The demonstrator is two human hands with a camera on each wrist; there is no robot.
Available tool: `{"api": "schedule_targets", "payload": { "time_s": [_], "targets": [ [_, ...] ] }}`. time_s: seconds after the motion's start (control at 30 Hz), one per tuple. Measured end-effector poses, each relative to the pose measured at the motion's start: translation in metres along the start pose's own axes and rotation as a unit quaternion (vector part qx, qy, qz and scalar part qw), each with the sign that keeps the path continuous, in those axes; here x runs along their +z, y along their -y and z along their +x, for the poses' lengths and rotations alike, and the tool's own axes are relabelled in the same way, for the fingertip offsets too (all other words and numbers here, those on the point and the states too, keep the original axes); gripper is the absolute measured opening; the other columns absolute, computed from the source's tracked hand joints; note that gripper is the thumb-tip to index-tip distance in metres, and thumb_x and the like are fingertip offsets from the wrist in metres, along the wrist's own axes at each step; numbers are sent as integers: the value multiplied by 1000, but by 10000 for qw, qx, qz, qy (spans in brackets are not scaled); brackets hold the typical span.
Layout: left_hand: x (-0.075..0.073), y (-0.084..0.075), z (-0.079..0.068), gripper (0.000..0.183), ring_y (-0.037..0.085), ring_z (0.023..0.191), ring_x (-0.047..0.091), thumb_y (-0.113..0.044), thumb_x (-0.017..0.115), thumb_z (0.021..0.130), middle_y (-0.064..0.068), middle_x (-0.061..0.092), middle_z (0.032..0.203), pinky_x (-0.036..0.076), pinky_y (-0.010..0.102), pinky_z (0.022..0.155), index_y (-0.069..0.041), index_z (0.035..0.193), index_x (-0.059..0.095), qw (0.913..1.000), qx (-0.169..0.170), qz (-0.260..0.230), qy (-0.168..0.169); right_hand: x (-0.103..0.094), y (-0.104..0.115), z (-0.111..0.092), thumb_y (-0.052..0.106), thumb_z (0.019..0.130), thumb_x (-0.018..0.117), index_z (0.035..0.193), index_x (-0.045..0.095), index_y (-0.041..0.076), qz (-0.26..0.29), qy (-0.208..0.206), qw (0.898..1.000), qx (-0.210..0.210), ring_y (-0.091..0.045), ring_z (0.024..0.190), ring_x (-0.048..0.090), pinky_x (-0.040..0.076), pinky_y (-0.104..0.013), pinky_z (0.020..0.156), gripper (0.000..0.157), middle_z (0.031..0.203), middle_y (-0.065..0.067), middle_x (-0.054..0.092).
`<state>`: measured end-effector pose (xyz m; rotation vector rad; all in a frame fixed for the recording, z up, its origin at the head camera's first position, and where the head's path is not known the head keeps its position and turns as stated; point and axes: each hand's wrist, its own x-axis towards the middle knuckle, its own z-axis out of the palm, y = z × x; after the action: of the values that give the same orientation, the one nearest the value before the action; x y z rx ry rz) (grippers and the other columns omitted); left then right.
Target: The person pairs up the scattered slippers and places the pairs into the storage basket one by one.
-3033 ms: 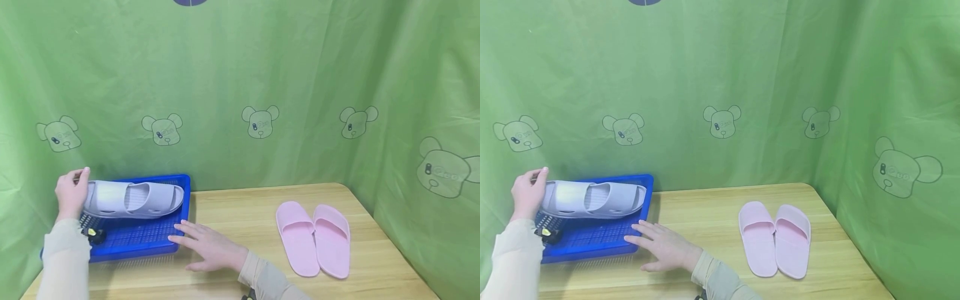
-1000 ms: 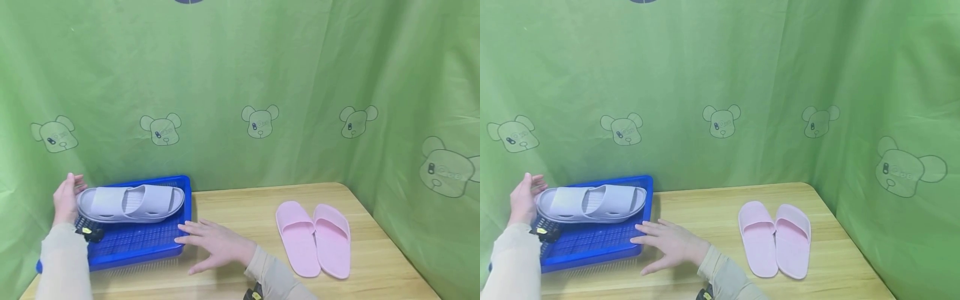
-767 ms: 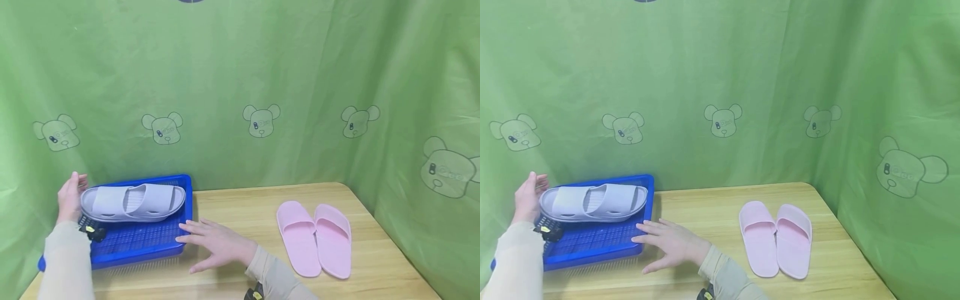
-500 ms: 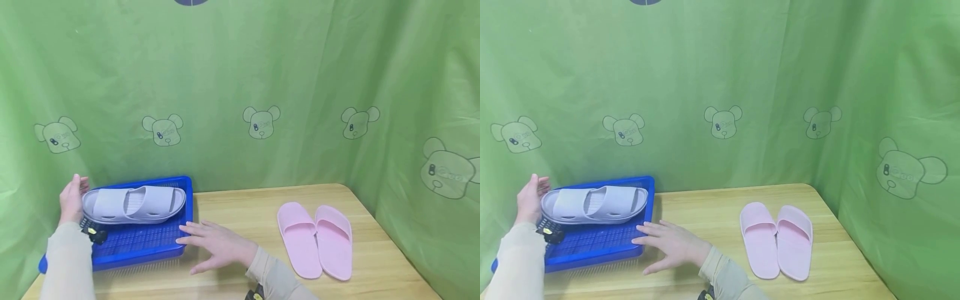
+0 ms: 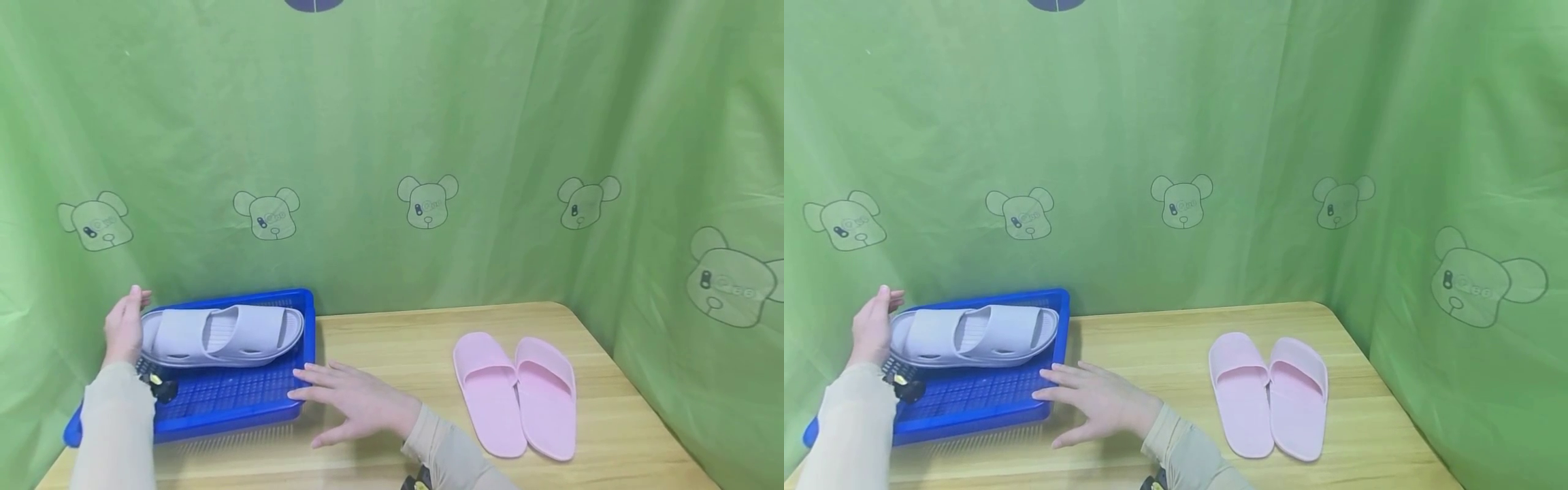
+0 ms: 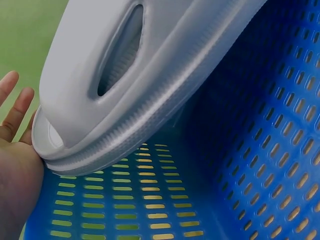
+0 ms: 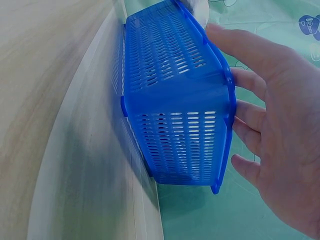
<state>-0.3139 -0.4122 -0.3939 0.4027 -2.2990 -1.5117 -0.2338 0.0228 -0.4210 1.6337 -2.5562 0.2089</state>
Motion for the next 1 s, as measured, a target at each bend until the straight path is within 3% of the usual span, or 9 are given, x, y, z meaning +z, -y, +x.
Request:
{"api": "schedule_targets", "payload": {
  "time_s": [0.2, 0.47, 0.7, 1.0],
  "targets": [
    [3, -1, 2, 66, 32, 143, 31, -66, 27, 97, 1, 43, 153, 21, 55, 119, -23, 143, 47, 9999, -43, 98, -125, 1, 0, -1, 66, 87, 54, 153, 27, 33, -34, -30, 10000, -6, -18, 152, 17, 15, -41, 123, 79, 164, 4, 13],
    [6, 1, 5, 65, 36, 137, 38, -63, 30, 98, 15, 44, 151, 27, 52, 117, -18, 140, 51, 9978, 50, 436, -493, 2, -1, -1, 67, 87, 52, 153, 24, 34, -39, -4, 10000, -14, -17, 152, 16, 14, -41, 123, 79, 164, 5, 11],
    [9, -6, 2, 70, 45, 138, 31, -55, 33, 100, 26, 39, 148, 20, 61, 117, 0, 141, 44, 9960, 272, 585, -624, 4, -1, -1, 67, 87, 53, 154, 23, 34, -76, -23, 10000, -9, -16, 152, 14, 14, -41, 123, 80, 164, 5, 10],
    [12, -16, -1, 65, 43, 140, 31, -52, 39, 100, 25, 40, 149, 19, 61, 117, -1, 140, 47, 9907, 615, 889, -821, 2, -1, -1, 67, 87, 54, 154, 22, 34, -26, 25, 10000, 11, -17, 152, 14, 14, -43, 123, 82, 164, 4, 8]
  ]
}}
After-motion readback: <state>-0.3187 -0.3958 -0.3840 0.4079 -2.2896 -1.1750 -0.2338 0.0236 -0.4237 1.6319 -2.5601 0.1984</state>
